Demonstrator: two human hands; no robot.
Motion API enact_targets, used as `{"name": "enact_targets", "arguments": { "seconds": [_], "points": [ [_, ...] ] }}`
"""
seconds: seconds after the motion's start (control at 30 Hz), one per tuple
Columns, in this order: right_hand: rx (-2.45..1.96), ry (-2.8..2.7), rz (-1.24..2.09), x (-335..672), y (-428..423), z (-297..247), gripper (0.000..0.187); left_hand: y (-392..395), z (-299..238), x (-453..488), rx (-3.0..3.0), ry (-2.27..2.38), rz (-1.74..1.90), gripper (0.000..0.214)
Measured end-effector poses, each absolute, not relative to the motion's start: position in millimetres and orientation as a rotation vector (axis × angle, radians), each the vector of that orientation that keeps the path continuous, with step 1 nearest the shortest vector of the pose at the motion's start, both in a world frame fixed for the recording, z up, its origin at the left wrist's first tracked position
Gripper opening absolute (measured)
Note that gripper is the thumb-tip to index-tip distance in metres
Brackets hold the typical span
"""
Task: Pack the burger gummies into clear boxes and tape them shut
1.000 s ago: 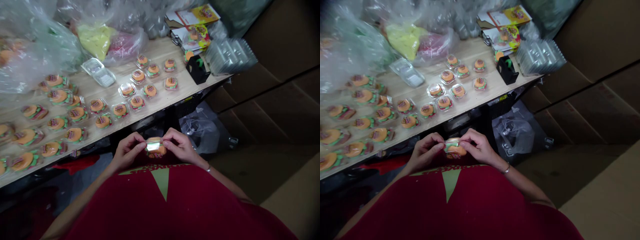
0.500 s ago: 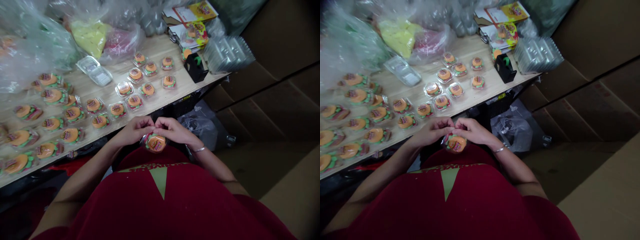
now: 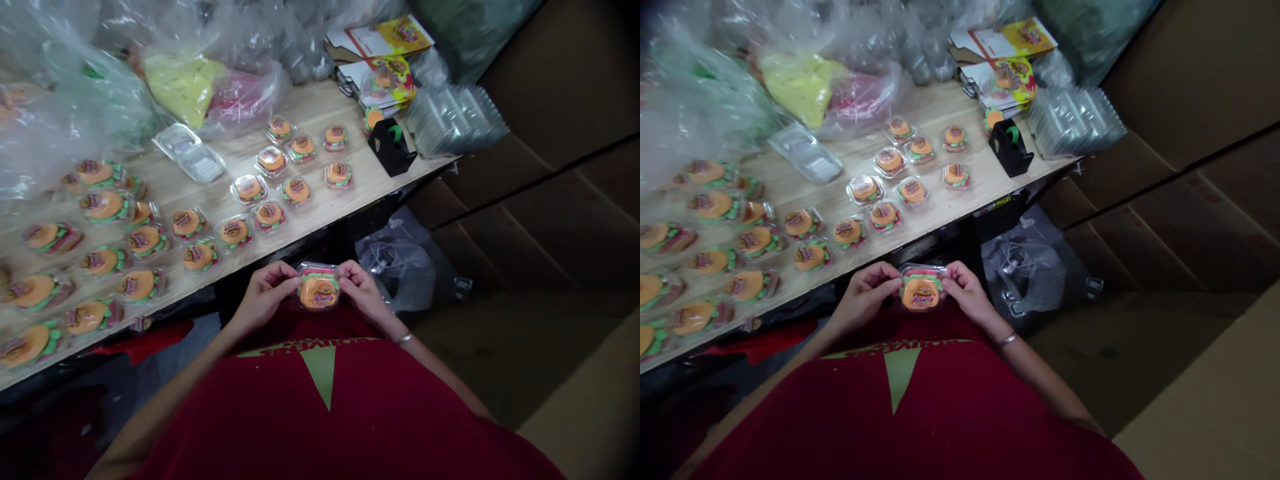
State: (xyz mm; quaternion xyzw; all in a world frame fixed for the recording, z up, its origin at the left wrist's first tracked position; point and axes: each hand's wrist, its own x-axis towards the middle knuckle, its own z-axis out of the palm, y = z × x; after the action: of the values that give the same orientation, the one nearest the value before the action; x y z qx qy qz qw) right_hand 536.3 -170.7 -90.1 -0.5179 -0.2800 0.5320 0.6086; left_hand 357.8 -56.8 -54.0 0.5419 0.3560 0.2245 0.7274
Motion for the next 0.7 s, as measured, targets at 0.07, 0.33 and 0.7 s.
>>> {"name": "enact_targets", "arguments": {
  "seconds": [0.07,0.33,0.7],
  "points": [
    [-1.223,-0.771,1.218,541,-168,-81,0.027,-51,-45,355,1.27,0.746,0.404,0.015],
    [-1.227,-1.133,1.372,552,-158,-45,0.021,-59,-31,345,1.474,0.619,0.388,0.014],
    [-1.247,-1.044,1.442,534,-165,-52,0.017,-70,-37,343,1.455,0.645,0.375,0.016]
  ]
}}
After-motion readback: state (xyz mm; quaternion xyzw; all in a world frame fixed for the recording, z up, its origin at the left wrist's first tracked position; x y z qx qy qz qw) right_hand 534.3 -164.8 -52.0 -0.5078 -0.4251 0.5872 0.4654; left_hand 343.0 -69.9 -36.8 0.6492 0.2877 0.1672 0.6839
